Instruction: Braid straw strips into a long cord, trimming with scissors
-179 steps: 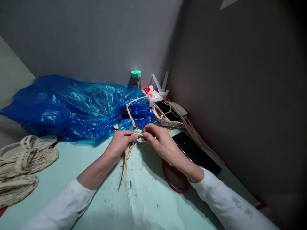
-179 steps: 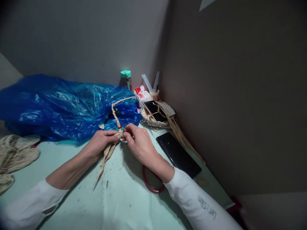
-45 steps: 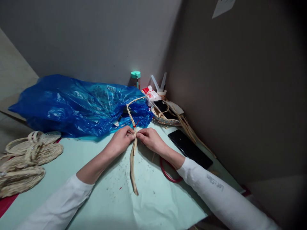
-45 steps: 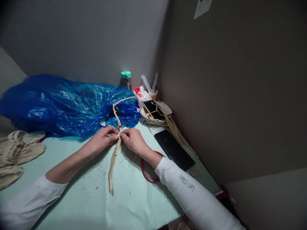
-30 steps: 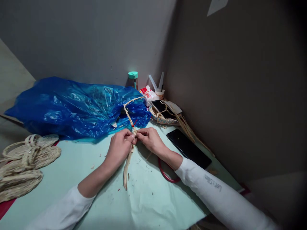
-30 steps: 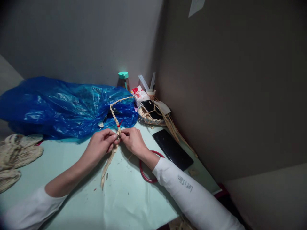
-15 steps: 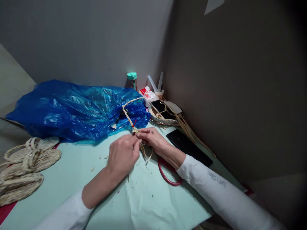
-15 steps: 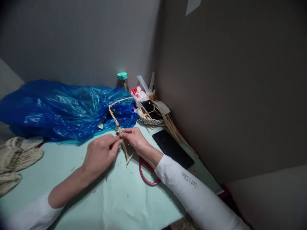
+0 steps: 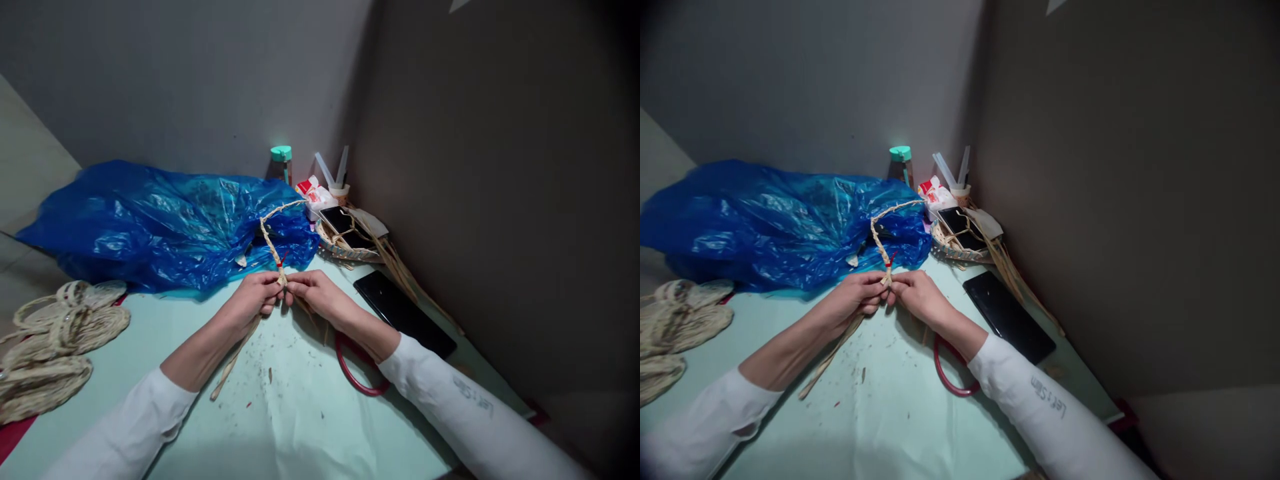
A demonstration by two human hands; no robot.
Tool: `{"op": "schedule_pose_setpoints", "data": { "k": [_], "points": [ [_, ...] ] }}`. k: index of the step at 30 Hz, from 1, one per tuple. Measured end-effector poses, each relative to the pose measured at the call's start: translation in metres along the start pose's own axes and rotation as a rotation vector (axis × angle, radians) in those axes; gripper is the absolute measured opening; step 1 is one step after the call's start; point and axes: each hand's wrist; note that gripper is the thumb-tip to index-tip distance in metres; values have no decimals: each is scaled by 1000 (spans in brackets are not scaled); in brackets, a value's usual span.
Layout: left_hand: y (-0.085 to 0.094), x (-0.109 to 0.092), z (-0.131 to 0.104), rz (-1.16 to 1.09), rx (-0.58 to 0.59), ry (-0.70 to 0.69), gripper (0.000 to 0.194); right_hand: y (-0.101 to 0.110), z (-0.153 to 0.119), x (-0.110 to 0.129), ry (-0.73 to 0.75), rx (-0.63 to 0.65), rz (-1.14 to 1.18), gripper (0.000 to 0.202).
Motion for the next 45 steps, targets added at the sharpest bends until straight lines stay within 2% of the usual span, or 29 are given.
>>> {"op": "schedule_pose_setpoints", "data": {
  "k": [3, 6, 9, 11, 14, 17, 21, 24, 27, 33, 37, 40, 42, 45],
  "points": [
    [-4, 1, -1, 41, -100, -29, 10, 1, -3, 3, 97, -86, -396, 27],
    [-6, 6, -1, 67, -174, -72, 15, -1, -8, 10, 68, -162, -722, 24],
    [-6, 9, -1, 94, -227, -106, 21, 0, -11, 14, 30, -109, -843, 28],
    [-7, 10, -2, 110, -249, -115, 21, 2, -12, 14, 47, -128, -904, 27],
    [-6, 10, -3, 139, -251, -119, 18, 7, -8, 12, 230, -200, -995, 27],
    [-2, 11, 0, 160, -239, -118, 16, 9, -2, 7, 409, -167, -972, 24],
    [2, 14, 2, 170, -231, -117, 15, 9, 4, 3, 457, -137, -978, 20],
    [3, 15, 3, 174, -215, -120, 18, 11, 4, 3, 463, -148, -874, 19],
    [3, 15, 3, 176, -196, -118, 17, 13, 5, 5, 407, -178, -675, 19],
    [1, 14, 4, 202, -185, -115, 20, 14, 9, 4, 135, -252, -401, 19],
    [0, 11, 1, 181, -169, -117, 22, 11, 7, 7, 101, -291, -479, 18],
    [0, 10, 0, 117, -163, -107, 18, 11, 1, 13, 82, -211, -555, 17],
    [0, 10, 0, 85, -168, -112, 19, 13, -2, 15, 78, -141, -546, 16],
    [1, 11, 2, 58, -158, -126, 24, 17, -3, 12, 80, -107, -486, 11]
  ]
}}
Point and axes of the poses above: each hand's wrist, its own z-axis towards the middle knuckle, its own y-axis out of the back of the hand, x = y × z, and after that the axes turned 6 degrees about -z, right-handed
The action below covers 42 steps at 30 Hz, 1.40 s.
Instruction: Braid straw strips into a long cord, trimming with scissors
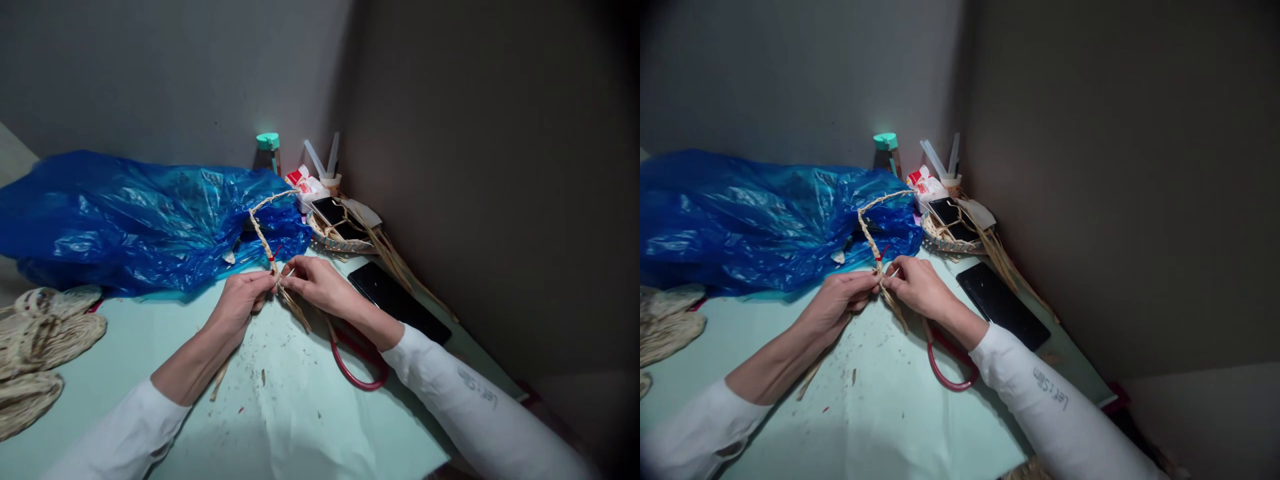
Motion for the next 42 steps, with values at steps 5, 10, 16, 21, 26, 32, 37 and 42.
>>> {"op": "schedule_pose_setpoints", "data": {
  "k": [5, 10, 16, 21, 26, 32, 37, 42],
  "points": [
    [-1, 1, 2, -9, -18, 34, 27, -4, 4, -14, 36, -42, 205, 6],
    [-3, 1, 1, -13, -68, 44, 29, -15, 5, -16, -20, -36, 423, 15],
    [3, 6, 5, -23, -67, 79, 29, 8, -6, 1, 102, -84, -41, 4],
    [4, 5, 6, -78, -70, 65, 31, 74, -20, -15, -278, -374, -655, 19],
    [2, 0, 3, -175, -27, 107, 36, 104, -30, -55, -637, -266, -886, 28],
    [6, -1, 4, -251, 7, 128, 39, 97, -27, -67, -614, -292, -879, 30],
    [7, 0, 5, -278, 19, 141, 38, 108, -29, -54, -584, -437, -878, 30],
    [4, 0, 3, -252, 25, 119, 33, 107, -33, -27, -134, -422, -97, 19]
  ]
}}
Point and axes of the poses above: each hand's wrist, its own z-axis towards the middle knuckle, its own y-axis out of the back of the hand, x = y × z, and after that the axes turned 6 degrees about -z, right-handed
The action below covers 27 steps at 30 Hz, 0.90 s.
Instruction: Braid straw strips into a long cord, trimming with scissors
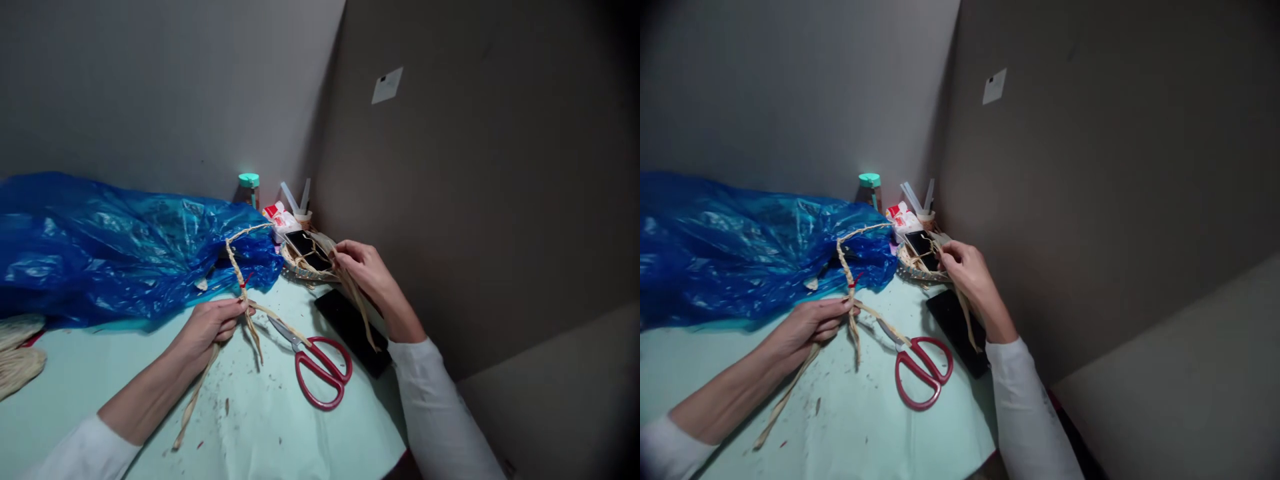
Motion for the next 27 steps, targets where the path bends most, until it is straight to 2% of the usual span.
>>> {"op": "schedule_pose_setpoints", "data": {
  "k": [3, 5, 8, 12, 15, 21, 24, 27],
  "points": [
    [-3, -1, -2, 16, 10, -1, 30, -14, -7, 16, 44, 333, 493, 20],
    [-3, -1, -2, 21, 18, -5, 27, -27, -11, 23, 15, 494, 627, 24],
    [-2, 0, 0, 29, 13, -1, 25, -45, -14, 32, -60, 597, 700, 25],
    [-2, 1, 1, 14, 35, 1, 25, -60, -17, 37, -125, 621, 703, 23],
    [-5, -1, -2, 0, 23, 3, 23, -73, -19, 35, -87, 622, 623, 24],
    [-7, -3, -4, -10, 15, 4, 19, -99, -23, 31, 100, 435, 314, 20],
    [-5, -2, -3, -6, 21, 4, 19, -104, -26, 36, 117, 348, 208, 14],
    [-6, -2, -3, -6, 25, 1, 20, -104, -27, 42, 157, 318, 106, 10]
  ]
}}
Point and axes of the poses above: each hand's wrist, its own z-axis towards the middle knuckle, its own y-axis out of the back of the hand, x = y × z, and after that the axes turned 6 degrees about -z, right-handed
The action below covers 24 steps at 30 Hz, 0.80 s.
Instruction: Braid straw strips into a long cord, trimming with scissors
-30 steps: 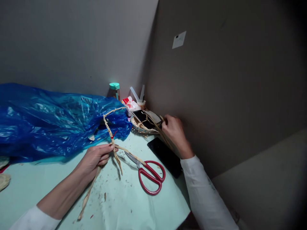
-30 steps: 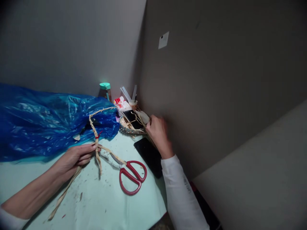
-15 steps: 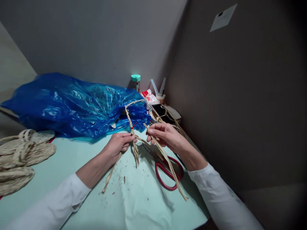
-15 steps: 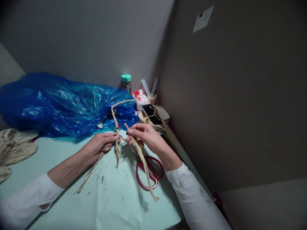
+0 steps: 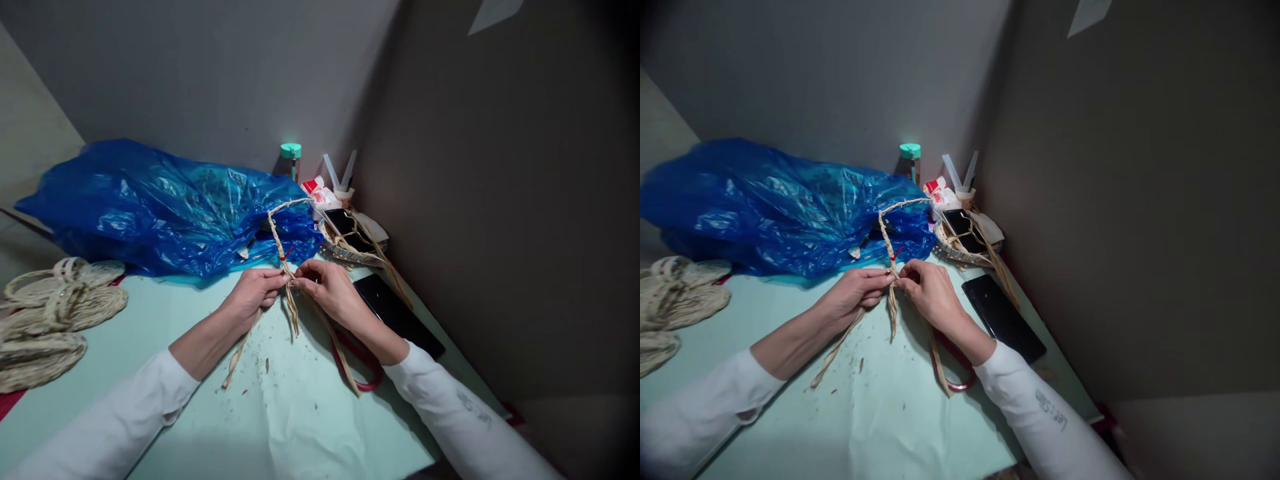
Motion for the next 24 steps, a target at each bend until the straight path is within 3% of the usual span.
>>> {"op": "schedule_pose_setpoints", "data": {
  "k": [5, 11, 24],
  "points": [
    [-2, -1, -2, 9, 1, -9, 21, 1, 0, 3, 62, -35, -187, 5],
    [-2, 1, -1, 48, 1, -40, 23, -1, 0, -3, 49, 100, -131, 8],
    [-5, 4, -1, 110, -79, -79, 23, -4, 0, 4, 45, 62, -343, 11]
  ]
}}
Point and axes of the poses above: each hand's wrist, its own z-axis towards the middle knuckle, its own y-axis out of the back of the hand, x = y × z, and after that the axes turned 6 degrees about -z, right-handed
